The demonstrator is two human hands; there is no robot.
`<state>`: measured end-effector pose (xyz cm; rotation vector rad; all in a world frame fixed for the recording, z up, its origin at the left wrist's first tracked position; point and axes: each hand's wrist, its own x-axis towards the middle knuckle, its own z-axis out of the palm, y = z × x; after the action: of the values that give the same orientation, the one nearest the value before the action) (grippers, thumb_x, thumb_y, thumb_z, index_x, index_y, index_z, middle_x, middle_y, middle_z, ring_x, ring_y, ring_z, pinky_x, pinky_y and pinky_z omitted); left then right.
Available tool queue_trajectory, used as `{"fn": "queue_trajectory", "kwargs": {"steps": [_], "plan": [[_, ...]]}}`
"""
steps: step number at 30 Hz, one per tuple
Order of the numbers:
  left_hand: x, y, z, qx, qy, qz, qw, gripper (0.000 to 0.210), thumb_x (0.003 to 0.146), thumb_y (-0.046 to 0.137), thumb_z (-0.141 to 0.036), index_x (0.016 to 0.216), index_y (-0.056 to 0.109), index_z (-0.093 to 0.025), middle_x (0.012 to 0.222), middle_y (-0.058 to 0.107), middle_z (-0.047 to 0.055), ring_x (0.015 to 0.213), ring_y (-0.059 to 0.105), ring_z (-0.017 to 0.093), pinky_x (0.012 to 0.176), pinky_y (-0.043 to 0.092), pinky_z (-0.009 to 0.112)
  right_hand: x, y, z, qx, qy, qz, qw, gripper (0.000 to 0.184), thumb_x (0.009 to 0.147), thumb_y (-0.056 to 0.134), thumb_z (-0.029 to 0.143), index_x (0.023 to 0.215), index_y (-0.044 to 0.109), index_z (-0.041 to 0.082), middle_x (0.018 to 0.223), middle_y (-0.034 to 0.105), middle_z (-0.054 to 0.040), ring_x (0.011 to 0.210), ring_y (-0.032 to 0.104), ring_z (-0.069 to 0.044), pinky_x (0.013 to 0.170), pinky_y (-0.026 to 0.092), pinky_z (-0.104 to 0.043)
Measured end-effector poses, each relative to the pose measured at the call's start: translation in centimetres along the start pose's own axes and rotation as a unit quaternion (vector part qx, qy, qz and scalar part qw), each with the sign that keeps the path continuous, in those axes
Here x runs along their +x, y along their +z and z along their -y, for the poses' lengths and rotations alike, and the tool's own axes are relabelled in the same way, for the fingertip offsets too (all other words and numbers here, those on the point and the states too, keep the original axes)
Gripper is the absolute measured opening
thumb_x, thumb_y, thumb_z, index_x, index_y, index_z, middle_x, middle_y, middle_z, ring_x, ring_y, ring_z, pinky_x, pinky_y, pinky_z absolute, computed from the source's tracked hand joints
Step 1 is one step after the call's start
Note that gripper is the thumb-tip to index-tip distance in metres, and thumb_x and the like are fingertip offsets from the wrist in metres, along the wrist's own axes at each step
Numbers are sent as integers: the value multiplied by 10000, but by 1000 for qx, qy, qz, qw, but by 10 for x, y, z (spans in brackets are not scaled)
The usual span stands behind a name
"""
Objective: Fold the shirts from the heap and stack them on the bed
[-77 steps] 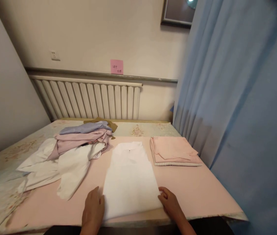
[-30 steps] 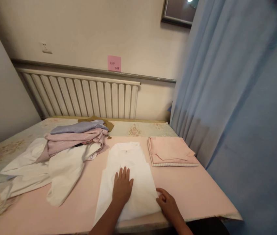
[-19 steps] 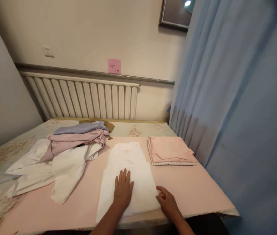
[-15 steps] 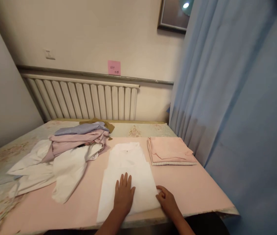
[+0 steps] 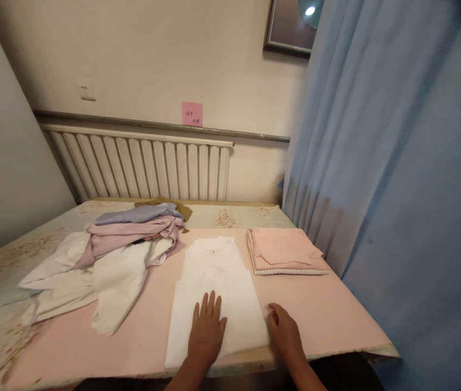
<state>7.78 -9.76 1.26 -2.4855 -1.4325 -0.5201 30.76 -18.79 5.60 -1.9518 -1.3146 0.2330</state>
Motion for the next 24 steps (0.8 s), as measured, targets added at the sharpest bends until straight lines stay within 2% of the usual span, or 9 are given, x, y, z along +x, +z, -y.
{"fn": "queue_trajectory", "kwargs": {"steps": [2,5,7,10,13,19,24], "plan": [[-1,-1,-1,3,0,-2,1000,527,894,393,-271,1416,377,-196,1511,313,84,1397,240,294,1092,274,526,2,8,9,-25,-70,-43,996,360,872,378,241,1106,633,145,1070,671,-111,969,630,-226,858,500,-360],[-1,-2,-1,6,-1,-7,1000,524,894,391,-268,1413,381,-198,1508,321,87,1396,243,297,1088,275,533,7,34,30,-40,-213,-64,974,373,894,365,195,1173,609,157,1169,644,-111,1096,593,-216,960,482,-386],[-1,-3,0,6,3,-10,1000,525,898,390,-281,1416,376,-197,1507,322,91,1394,247,301,1084,280,537,14,55,45,-50,-291,-63,953,394,889,367,154,1214,590,160,1243,609,-114,1178,547,-211,998,465,-396],[-1,-3,1,10,14,-15,1000,528,900,379,-271,1423,363,-201,1506,323,88,1390,256,301,1074,294,539,28,79,63,-80,-349,-25,934,413,892,373,133,1261,559,146,1350,527,-127,1286,447,-222,1040,425,-412],[-3,-1,3,18,22,-21,999,537,897,370,-243,1433,341,-210,1509,320,76,1391,259,289,1073,302,528,39,91,67,-122,-348,20,929,400,915,400,192,1291,537,172,1398,482,-107,1335,381,-250,1080,357,-464],[-2,7,10,4,22,-25,999,580,908,366,-293,1467,244,-196,1514,305,69,1398,244,267,1089,286,515,43,95,58,-175,-282,45,942,432,939,414,300,1358,471,210,1454,415,-79,1374,310,-259,1119,266,-478],[19,8,35,-14,-17,-1,1000,534,937,330,-374,1438,328,-189,1506,318,80,1394,255,278,1095,266,532,44,96,61,-190,-266,52,944,452,942,405,334,1375,453,213,1466,398,-70,1380,297,-265,1127,233,-475]]}}
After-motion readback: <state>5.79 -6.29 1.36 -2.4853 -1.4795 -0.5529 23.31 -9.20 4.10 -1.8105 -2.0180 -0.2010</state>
